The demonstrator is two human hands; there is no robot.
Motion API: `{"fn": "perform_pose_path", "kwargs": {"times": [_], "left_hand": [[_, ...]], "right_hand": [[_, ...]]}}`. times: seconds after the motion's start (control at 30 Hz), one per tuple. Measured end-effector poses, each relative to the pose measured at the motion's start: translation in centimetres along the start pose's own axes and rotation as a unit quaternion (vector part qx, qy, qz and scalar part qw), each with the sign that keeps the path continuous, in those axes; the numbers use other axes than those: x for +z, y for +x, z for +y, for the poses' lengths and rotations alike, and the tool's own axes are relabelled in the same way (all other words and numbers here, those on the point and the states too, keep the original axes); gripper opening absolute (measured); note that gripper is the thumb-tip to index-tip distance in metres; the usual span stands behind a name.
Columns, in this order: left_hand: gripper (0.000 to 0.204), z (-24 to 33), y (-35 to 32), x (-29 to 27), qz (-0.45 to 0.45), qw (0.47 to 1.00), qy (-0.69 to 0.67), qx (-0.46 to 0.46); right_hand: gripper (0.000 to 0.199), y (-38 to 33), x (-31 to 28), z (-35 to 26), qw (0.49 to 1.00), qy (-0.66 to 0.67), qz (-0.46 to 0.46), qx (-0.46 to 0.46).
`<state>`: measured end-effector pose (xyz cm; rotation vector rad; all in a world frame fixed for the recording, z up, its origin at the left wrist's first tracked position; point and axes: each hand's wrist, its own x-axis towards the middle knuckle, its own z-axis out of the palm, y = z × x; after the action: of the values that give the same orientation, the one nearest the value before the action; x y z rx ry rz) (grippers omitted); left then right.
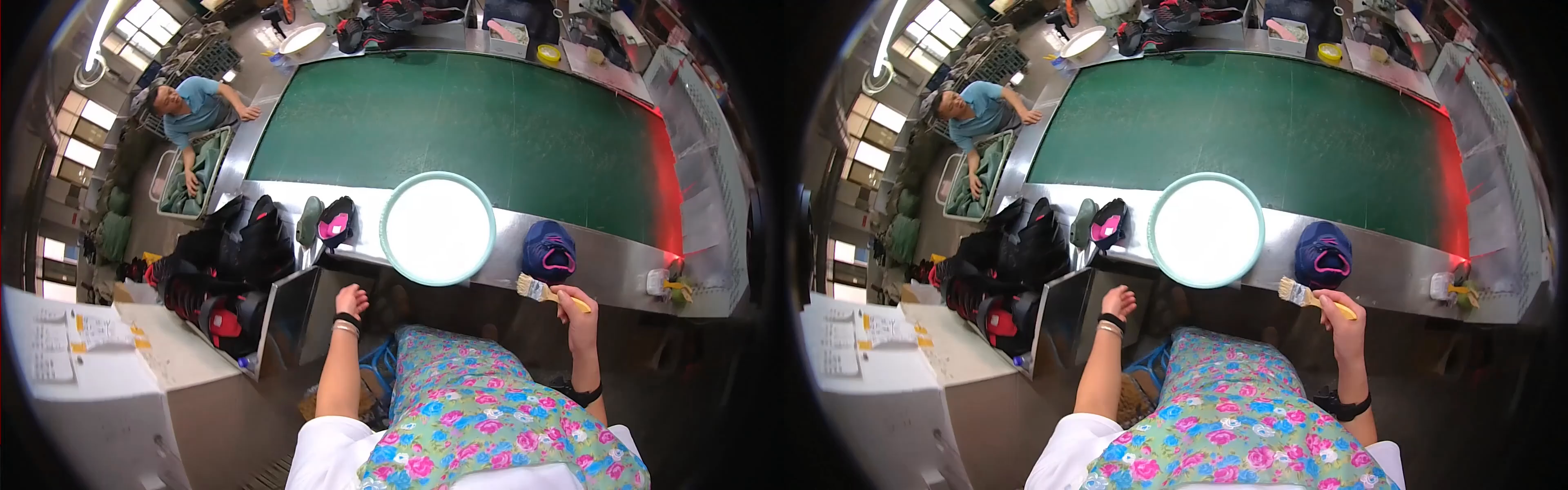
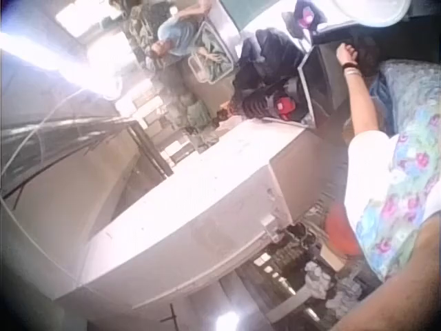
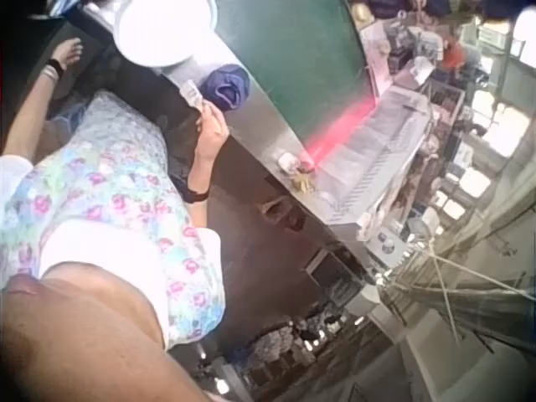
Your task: The recorder is applying a white adhesive or primer to the interior of shoe uppers and insoles using a small brush at a footwear manufacturing assembly line.
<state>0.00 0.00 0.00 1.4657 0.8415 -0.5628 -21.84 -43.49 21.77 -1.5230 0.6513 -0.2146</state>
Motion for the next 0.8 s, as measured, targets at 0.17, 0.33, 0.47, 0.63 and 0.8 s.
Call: {"fn": "perform_pose_path", "kwargs": {"times": [0.17, 0.33, 0.47, 0.63, 0.8], "left_hand": [[0.059, 8.9, 12.7, -2.8, 0.232, 0.903, 0.3, 0.203], [0.044, 15.6, 21.2, -3.6, 0.024, 0.946, 0.321, 0.021], [0.017, 14.5, 22.6, -2.9, -0.046, 0.985, 0.149, -0.078], [0.023, 15.5, 20.8, -1.7, -0.111, 0.988, 0.101, -0.029], [0.063, 20.3, 10.9, 0.4, -0.194, 0.968, -0.093, 0.131]], "right_hand": [[0.017, 1.9, 10.1, 0.3, 0.988, 0.086, 0.114, 0.063], [0.026, 3.3, 20.7, -2.5, 0.959, 0.052, 0.276, 0.034], [0.028, 2.3, 23.3, -4.6, 0.918, -0.151, 0.347, -0.117], [0.016, 2.3, 24.1, -6.7, 0.885, -0.125, 0.411, -0.182], [0.009, 2.8, 25.9, -8.3, 0.884, -0.212, 0.353, -0.222]]}}
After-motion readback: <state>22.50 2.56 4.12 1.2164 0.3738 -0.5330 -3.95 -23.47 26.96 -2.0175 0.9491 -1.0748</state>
